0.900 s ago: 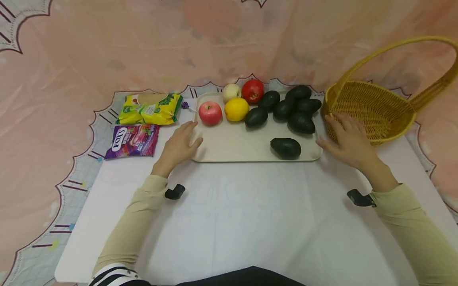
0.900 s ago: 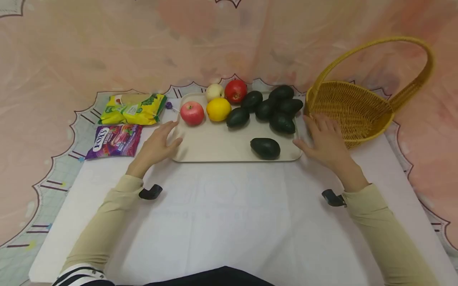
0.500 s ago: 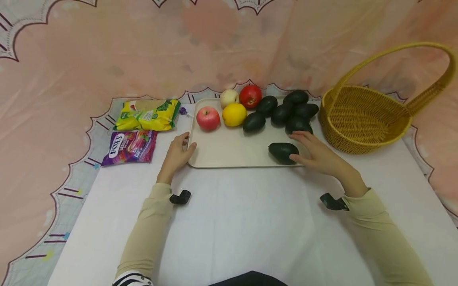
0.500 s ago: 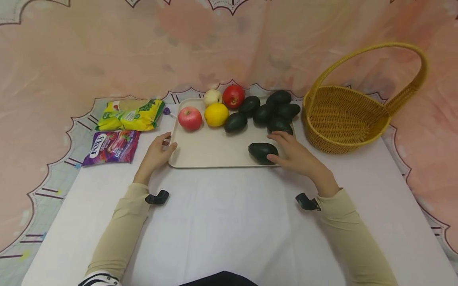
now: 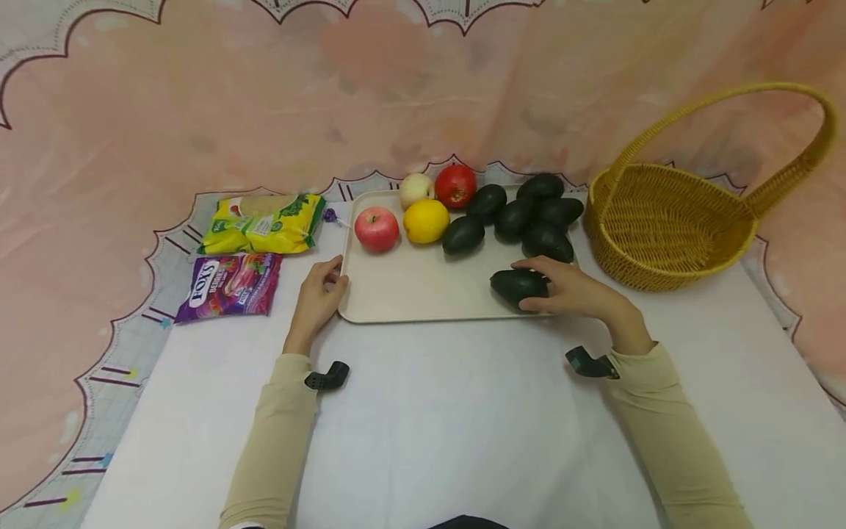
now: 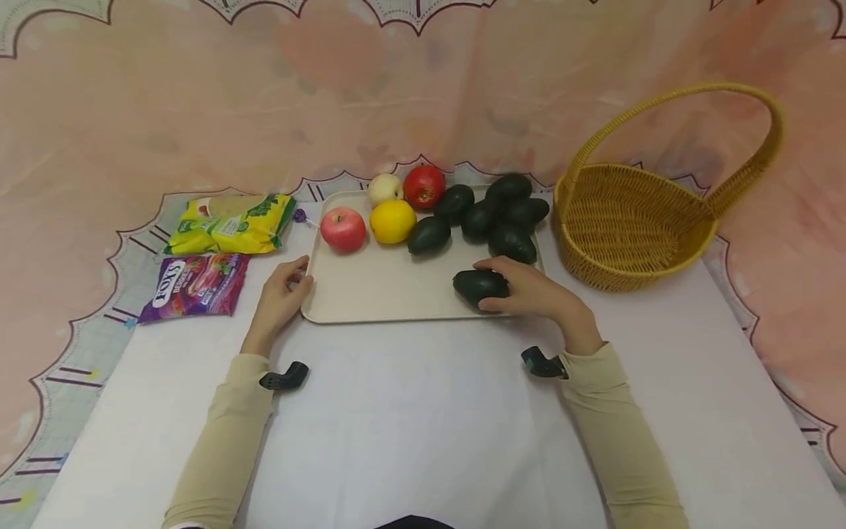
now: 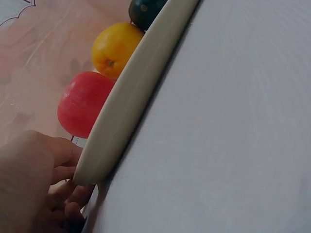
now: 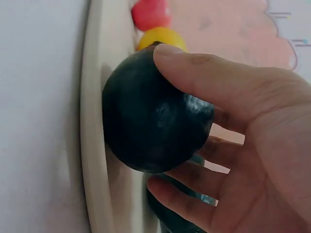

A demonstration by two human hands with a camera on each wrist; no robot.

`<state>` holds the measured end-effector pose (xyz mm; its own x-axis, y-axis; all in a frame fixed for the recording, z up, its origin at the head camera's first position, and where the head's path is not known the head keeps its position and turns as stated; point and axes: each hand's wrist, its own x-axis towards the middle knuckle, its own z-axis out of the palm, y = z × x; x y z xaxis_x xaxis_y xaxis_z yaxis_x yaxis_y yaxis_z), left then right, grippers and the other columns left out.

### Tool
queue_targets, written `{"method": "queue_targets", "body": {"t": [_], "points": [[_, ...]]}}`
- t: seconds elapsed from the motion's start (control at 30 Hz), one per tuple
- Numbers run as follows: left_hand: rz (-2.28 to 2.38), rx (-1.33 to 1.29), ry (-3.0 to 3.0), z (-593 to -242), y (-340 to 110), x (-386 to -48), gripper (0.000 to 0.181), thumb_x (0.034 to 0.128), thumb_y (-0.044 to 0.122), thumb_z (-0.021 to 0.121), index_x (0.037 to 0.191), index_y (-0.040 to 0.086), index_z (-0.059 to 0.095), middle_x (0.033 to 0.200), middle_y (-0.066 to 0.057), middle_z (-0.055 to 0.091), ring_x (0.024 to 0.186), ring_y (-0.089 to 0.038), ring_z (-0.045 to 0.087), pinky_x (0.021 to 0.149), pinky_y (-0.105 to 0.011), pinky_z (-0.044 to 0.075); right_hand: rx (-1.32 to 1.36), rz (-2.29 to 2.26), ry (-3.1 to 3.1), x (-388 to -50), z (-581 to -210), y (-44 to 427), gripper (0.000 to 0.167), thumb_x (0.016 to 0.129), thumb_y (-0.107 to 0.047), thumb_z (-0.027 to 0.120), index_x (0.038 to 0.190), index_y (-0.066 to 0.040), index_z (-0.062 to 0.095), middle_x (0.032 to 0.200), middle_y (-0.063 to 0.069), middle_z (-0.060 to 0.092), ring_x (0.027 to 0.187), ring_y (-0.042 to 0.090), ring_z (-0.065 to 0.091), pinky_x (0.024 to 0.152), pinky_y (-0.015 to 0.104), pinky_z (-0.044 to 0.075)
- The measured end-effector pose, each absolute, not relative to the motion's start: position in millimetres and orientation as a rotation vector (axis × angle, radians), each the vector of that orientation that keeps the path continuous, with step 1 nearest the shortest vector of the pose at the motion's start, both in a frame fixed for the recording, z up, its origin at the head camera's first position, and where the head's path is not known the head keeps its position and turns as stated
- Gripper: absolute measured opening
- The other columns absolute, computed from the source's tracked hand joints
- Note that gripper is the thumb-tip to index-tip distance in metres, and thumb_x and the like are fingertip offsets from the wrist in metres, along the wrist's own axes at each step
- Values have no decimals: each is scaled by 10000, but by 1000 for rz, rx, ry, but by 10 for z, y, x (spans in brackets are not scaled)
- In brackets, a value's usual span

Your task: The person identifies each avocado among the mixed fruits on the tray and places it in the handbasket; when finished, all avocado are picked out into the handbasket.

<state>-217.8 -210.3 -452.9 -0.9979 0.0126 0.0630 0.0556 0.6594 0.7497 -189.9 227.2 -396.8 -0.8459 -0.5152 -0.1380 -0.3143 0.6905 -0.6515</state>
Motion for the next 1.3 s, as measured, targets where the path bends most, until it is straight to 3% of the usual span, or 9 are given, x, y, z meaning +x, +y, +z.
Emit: {"method": "queue_targets", "body": {"t": [0.27,0.97,1.13,1.3], "points": [[-1186,-139,-2767,-4502,-2121,-2205,475,914,168,559,1374,77,483,1127,-152,558,943,-240,529,695,-257,354,-631,-901,2662,-1881,-3925,2276,657,810,-412,711,1372,-195,451,1409,91,442,1290,287,416,1062,537,321],[-1217,-48,-2779,-4571,-2143,-2124,472,924,182,551,1385,111,479,1155,-139,550,953,-228,506,697,-265,346,-566,-1159,2784,-1861,-3689,2590,653,809,-276,739,1383,-184,441,1373,80,445,1233,266,421,1006,530,346],[-1214,-55,-2784,-4591,-2125,-2137,471,924,188,554,1385,119,481,1156,-131,553,948,-217,506,689,-250,354,-582,-1175,2866,-1856,-3663,2696,625,818,-213,732,1376,-161,455,1327,85,464,1097,194,435,893,238,378],[-1221,-56,-2779,-4607,-2116,-2147,468,926,179,549,1384,111,481,1167,-138,551,955,-223,505,699,-251,352,-562,-1221,2895,-1827,-3618,2815,637,822,-186,726,1393,-165,444,1384,101,431,1191,241,430,883,42,302]]}}
